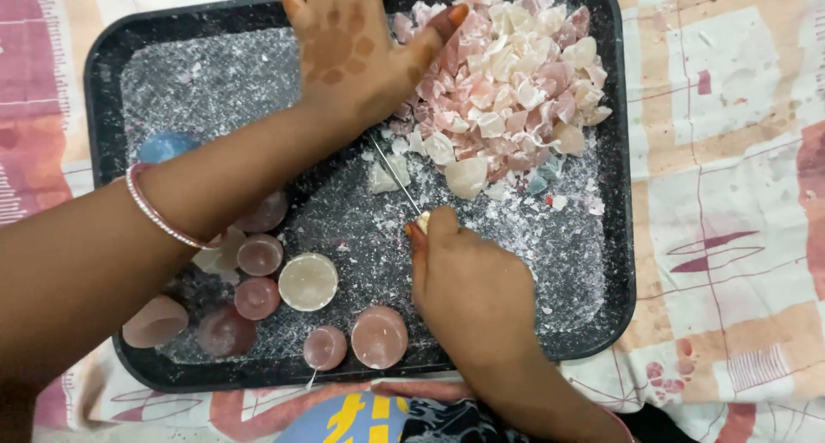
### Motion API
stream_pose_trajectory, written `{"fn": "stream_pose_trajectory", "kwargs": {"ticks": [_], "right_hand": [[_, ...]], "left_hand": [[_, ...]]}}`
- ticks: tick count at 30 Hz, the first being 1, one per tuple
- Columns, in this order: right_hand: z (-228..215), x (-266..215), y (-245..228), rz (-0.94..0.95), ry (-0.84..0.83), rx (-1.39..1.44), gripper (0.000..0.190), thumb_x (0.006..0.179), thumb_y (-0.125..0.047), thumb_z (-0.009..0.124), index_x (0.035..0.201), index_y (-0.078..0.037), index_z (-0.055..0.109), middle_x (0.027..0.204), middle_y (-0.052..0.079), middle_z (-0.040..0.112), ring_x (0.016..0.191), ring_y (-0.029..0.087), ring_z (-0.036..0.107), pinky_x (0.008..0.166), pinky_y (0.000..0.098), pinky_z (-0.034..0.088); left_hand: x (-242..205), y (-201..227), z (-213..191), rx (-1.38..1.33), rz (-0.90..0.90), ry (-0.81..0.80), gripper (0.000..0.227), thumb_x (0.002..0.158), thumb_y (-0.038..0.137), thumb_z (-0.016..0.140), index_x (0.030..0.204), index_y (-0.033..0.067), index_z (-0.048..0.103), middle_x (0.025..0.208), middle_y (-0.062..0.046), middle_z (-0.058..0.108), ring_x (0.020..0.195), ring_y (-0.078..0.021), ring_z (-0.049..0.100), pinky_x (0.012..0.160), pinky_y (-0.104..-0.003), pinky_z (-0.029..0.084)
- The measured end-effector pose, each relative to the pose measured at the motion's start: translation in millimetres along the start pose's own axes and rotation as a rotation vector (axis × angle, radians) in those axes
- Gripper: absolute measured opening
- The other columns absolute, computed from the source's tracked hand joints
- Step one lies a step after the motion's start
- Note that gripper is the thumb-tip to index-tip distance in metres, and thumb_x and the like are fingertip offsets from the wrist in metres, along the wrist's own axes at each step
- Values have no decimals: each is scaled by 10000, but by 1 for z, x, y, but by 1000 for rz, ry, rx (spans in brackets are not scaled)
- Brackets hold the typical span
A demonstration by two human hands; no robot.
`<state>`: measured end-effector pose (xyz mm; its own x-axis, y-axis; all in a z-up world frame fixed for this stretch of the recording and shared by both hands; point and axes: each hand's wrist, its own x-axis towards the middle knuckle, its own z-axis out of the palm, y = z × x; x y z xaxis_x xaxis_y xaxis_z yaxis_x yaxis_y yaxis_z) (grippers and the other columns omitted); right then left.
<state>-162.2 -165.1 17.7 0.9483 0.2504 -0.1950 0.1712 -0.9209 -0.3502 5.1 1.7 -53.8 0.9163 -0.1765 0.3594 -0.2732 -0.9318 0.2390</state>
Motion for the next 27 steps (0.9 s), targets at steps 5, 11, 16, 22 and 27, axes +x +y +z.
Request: {"fn": "stream_pose_trajectory", "kwargs": {"ticks": [5,11,16,22,27], "right_hand": [[1,-2,-1,23,-2,-8,306,1009,-341,532,873,-69,573,586,134,676,495,331,687,432,460,523],[-4,-6,-3,58,15,83,317,1014,-360,534,882,-78,594,595,164,687,531,363,692,466,486,517],[0,-11,3,-4,111,98,304,1022,-334,543,893,-64,594,591,156,679,536,340,700,457,469,523],[0,-21,8,-54,235,183,284,1012,-314,573,890,-59,596,568,148,663,511,339,680,459,475,512],[-3,-25,20,-18,281,317,288,997,-335,596,910,-61,601,582,164,662,517,387,660,465,511,485]], "left_hand": [[10,13,-17,1,-79,-67,929,983,821,513,1252,-67,548,1232,-242,565,1215,-385,479,1038,-569,263],[13,17,-19,-57,-132,-116,879,974,813,450,1179,-29,592,1151,-217,616,1142,-347,533,1039,-546,273],[15,15,-17,-51,-108,-143,866,1005,786,403,1192,-36,597,1163,-236,622,1167,-373,524,1036,-561,260],[23,11,-56,-126,-183,-333,778,1040,703,377,1292,-18,527,1281,-247,563,1278,-391,476,1101,-595,251],[-9,47,-155,20,17,-381,567,1030,389,613,1429,32,427,1361,-258,518,1285,-411,485,1087,-530,338]]}}
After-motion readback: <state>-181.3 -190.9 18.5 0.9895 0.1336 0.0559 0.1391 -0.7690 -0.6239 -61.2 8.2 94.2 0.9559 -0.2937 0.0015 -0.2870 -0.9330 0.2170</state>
